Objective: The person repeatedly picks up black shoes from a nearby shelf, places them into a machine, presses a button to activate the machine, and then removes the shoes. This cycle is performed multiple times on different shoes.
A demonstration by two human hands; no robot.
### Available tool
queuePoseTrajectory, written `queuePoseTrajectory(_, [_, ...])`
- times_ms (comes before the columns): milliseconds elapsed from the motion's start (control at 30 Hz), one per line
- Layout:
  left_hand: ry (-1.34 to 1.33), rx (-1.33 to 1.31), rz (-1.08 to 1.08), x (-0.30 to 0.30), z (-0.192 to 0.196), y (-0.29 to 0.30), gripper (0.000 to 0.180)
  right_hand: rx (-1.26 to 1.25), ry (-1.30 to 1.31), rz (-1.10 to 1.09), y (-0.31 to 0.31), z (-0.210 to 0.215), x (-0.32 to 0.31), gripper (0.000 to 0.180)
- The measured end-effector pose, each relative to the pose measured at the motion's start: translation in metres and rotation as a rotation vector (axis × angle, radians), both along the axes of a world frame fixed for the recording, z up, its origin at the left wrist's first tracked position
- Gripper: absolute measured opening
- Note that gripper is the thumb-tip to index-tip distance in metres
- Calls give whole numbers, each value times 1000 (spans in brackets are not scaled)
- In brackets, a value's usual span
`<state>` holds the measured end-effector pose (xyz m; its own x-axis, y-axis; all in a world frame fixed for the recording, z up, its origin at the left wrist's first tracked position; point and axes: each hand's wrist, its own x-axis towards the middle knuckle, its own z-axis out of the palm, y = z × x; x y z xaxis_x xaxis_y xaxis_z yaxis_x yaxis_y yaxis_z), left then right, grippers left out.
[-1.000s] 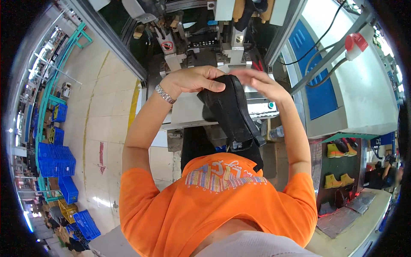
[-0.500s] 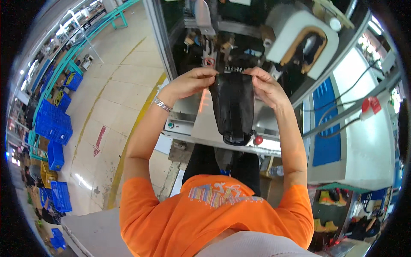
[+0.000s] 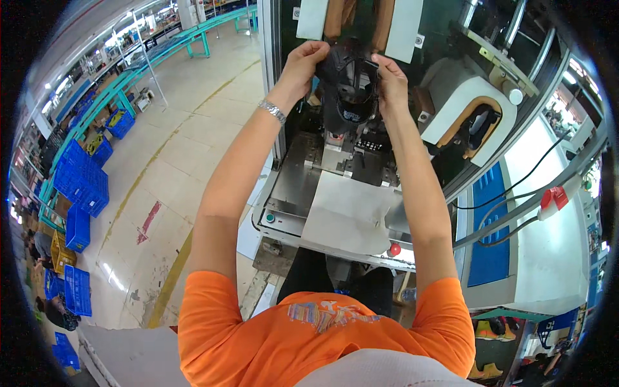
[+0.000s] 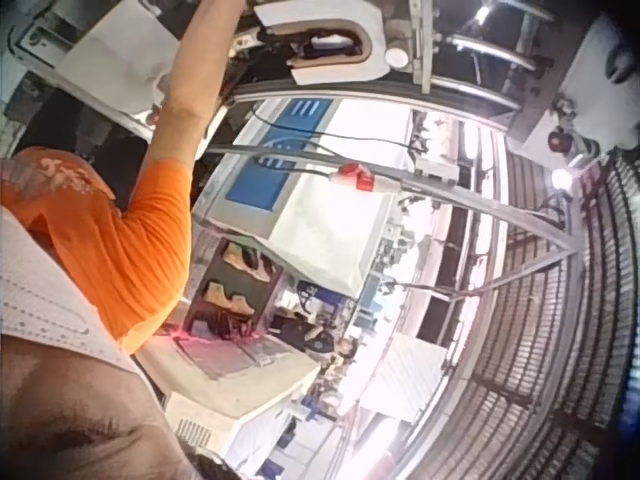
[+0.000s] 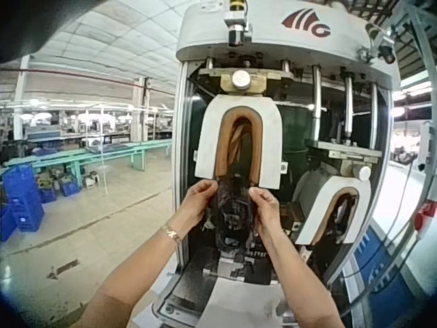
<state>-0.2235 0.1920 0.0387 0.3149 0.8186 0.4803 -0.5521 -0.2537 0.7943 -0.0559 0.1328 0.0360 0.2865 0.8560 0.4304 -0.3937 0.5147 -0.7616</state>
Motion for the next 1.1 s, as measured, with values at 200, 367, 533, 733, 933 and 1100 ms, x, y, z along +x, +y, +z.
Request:
queuePoseTrajectory(200, [73, -156, -115, 3, -6, 10, 10, 0, -27, -95, 9, -10, 0, 11])
queuePoseTrajectory(367, [-35, -152, -18, 17, -7, 36, 10, 53, 143, -90, 38, -12, 0, 2])
queuePoseTrajectory(533, [-183, -207, -7, 42, -11, 59, 12, 50, 97, -276, 82, -14, 21, 14])
queuePoseTrajectory(733, [-213, -294, 84, 36, -12, 60, 13, -130, 170, -360, 79, 1, -2, 21])
queuePoseTrajectory(933, [125, 133, 645, 14, -49, 71, 22, -29, -51, -356, 73, -47, 9, 11])
queuePoseTrajectory(1100, [209, 924, 1065, 4, -45, -64, 31, -202, 144, -230, -12, -151, -13, 24])
